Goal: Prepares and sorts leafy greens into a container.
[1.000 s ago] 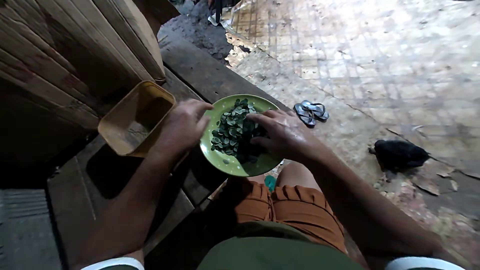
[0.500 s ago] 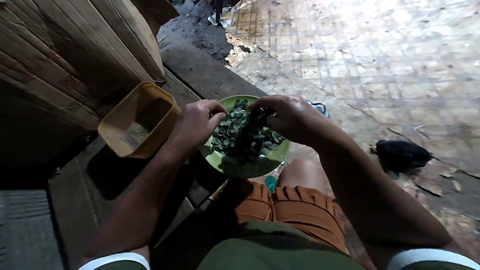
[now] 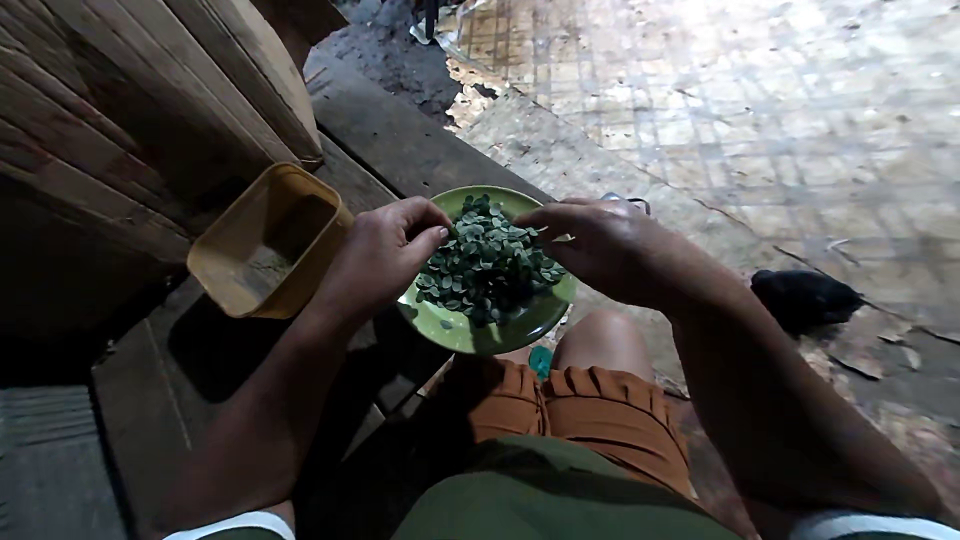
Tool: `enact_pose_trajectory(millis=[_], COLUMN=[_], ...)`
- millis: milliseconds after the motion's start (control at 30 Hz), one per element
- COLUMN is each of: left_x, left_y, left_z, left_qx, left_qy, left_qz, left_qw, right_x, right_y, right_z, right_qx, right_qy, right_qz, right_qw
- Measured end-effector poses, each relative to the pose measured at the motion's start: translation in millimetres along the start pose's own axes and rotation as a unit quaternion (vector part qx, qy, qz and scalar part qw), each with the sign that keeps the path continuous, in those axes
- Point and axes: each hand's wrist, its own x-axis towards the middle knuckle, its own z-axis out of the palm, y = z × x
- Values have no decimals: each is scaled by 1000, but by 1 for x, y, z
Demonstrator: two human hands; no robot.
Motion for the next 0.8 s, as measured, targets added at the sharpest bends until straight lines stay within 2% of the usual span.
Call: enact_pose_trajectory(millis=[100, 233, 333, 533, 667, 800], left_x=[-1, -3, -3, -2, 0, 16], left_y=[3, -1, 0, 3, 1, -8], left_z=[0, 1, 1, 2, 4, 12], left_qx=[-2, -7, -9, -15, 69, 108], left_qy=[2, 11, 19, 17, 34, -6], left_qz=[-2, 19, 6, -38, -21, 26], left_qw=[1000, 1000, 1000, 999, 997, 994], right_x=[-8, -10, -6, 1, -1, -7], right_y=[-2, 1, 0, -13, -21, -8], right_z=[8, 24, 34, 51, 41, 29], right_qx=[-97, -202, -233, -128, -56, -68], right_qy=[-17, 9, 4, 30, 17, 37], right_qz=[44, 38, 42, -21, -17, 16], right_qw=[994, 979, 972, 991, 998, 997])
